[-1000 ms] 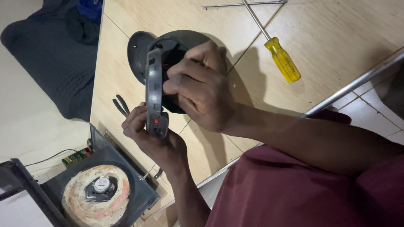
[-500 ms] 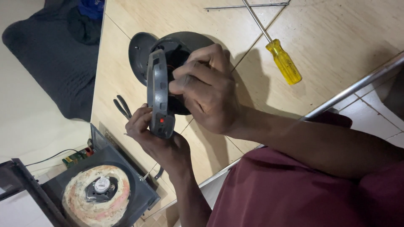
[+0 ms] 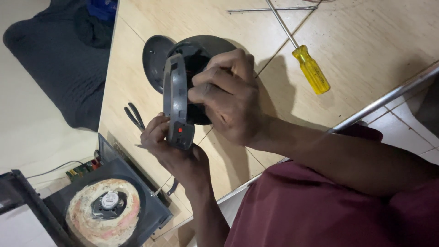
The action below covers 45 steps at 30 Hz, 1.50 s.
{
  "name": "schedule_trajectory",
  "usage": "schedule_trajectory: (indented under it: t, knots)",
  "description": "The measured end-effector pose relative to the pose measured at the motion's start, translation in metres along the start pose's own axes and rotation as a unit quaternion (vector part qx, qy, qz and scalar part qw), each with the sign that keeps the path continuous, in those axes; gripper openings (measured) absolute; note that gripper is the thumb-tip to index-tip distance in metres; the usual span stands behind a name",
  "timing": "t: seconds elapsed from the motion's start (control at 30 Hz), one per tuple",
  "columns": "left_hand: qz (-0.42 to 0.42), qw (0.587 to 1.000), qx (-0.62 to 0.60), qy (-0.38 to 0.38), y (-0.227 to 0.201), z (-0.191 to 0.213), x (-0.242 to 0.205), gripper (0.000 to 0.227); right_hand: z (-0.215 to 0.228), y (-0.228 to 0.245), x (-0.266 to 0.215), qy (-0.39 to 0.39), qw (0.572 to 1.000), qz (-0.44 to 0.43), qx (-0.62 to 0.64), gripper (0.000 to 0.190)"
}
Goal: Assembling a portable speaker by connecting internal electronics and fitting the plastic housing components together.
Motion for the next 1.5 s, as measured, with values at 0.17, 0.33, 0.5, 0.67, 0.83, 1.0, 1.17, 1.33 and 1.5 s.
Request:
schedule_trajectory:
  t: [0.17, 0.33, 0.5, 0.67, 0.83, 1.0, 1.17, 1.33, 1.5]
  knots:
    - [-0.015, 1.0, 0.003, -0.014, 0.008, 0.001, -0.001, 0.048, 0.0, 0.003, 0.001, 0.031, 0.999, 0.012, 0.001, 0.028]
    - [0.014, 1.0, -0.001, -0.017, 0.013, 0.001, -0.004, 0.051, -0.007, 0.002, -0.003, 0.07, 0.997, 0.027, -0.004, 0.03]
    - [-0.089, 0.994, 0.034, -0.045, 0.011, 0.002, -0.005, 0.025, -0.01, 0.001, -0.006, 0.029, 0.998, 0.041, -0.047, 0.039]
    - [-0.096, 0.993, 0.047, -0.049, 0.015, 0.003, -0.003, 0.02, -0.016, 0.003, -0.017, 0.005, 0.997, 0.056, -0.051, 0.045]
    - [-0.058, 0.995, 0.04, -0.068, 0.017, 0.005, -0.006, 0.013, -0.013, 0.008, -0.031, 0.043, 0.998, 0.046, -0.023, 0.03]
    - [-0.002, 0.999, 0.022, -0.048, 0.019, 0.006, -0.007, 0.017, -0.012, 0.0, -0.035, 0.11, 0.993, -0.01, 0.028, 0.02]
    - [0.038, 0.997, -0.013, -0.068, 0.015, 0.014, -0.003, 0.021, -0.012, 0.012, -0.031, 0.139, 0.99, -0.008, 0.021, 0.014]
    - [0.053, 0.995, -0.025, -0.078, 0.02, 0.011, -0.006, 0.019, -0.008, 0.011, -0.036, 0.146, 0.989, -0.015, 0.026, 0.009]
    - [0.001, 0.998, -0.018, -0.068, 0.02, 0.006, -0.011, 0.014, -0.006, -0.005, -0.048, 0.148, 0.986, -0.049, 0.065, 0.015]
Point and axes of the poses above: each hand's wrist, its own x-axis towards the middle knuckle, its own z-axis out of the back of the hand, y = z × x, the point moved 4 cm from there along x, towards the middle knuckle, and after that the axes turned 12 degrees about -x, right-handed, at the moved point
